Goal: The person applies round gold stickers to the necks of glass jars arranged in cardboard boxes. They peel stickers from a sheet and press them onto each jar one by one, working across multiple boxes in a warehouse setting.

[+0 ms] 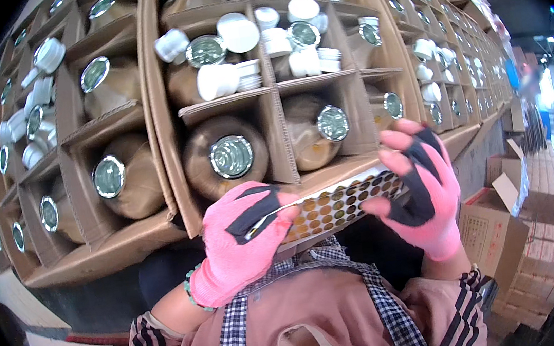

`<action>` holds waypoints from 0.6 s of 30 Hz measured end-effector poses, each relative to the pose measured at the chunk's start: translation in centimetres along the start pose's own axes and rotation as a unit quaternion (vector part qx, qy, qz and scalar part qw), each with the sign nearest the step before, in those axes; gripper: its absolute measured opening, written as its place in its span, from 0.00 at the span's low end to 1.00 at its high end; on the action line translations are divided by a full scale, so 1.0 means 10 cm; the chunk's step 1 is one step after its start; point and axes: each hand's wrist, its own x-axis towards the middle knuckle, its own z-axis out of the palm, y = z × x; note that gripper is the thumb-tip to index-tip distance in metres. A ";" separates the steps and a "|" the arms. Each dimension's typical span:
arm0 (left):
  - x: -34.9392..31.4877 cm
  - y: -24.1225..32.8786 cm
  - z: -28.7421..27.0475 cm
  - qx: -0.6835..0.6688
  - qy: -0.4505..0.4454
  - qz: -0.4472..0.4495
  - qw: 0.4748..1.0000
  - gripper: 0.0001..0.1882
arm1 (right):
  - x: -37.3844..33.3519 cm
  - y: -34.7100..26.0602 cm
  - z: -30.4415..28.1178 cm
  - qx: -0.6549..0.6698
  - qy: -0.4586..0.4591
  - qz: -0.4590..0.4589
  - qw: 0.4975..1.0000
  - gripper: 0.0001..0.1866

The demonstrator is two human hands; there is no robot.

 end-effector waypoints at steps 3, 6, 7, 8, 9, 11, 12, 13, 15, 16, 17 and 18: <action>0.01 0.02 0.01 -0.007 -0.017 -0.021 1.000 0.07 | -0.09 0.12 -0.01 0.086 0.014 0.071 0.994 0.16; 0.01 -0.01 0.02 0.024 -0.032 -0.005 0.999 0.08 | -0.11 0.13 -0.04 0.119 0.012 0.086 0.989 0.13; 0.01 0.00 0.02 0.015 -0.031 -0.024 0.999 0.08 | -0.12 0.13 -0.05 0.131 0.011 0.091 0.987 0.12; 0.01 0.01 0.02 0.004 -0.030 -0.041 0.999 0.08 | -0.14 0.14 -0.06 0.134 0.005 0.091 0.987 0.12; 0.01 0.01 0.02 0.001 -0.030 -0.044 0.999 0.08 | -0.15 0.14 -0.08 0.138 -0.002 0.092 0.986 0.12; 0.01 0.02 0.01 -0.005 -0.028 -0.048 0.998 0.08 | -0.16 0.14 -0.11 0.145 -0.012 0.093 0.985 0.12; 0.02 0.02 0.00 -0.006 -0.031 -0.048 0.998 0.08 | -0.17 0.13 -0.11 0.148 -0.016 0.094 0.984 0.13; 0.03 0.02 0.00 -0.008 -0.035 -0.048 0.998 0.08 | -0.17 0.13 -0.13 0.152 -0.020 0.095 0.984 0.13; 0.03 0.02 -0.01 -0.006 -0.038 -0.051 0.998 0.08 | -0.17 0.13 -0.14 0.124 -0.021 0.077 0.989 0.13; 0.03 0.02 0.00 -0.008 -0.036 -0.058 0.998 0.08 | -0.17 0.14 -0.15 0.110 -0.022 0.067 0.991 0.13; 0.02 0.03 -0.01 -0.010 -0.032 -0.065 0.997 0.08 | -0.18 0.14 -0.15 0.109 -0.023 0.065 0.992 0.12; 0.02 0.03 -0.01 -0.012 -0.029 -0.072 0.997 0.08 | -0.18 0.14 -0.15 0.108 -0.024 0.063 0.992 0.12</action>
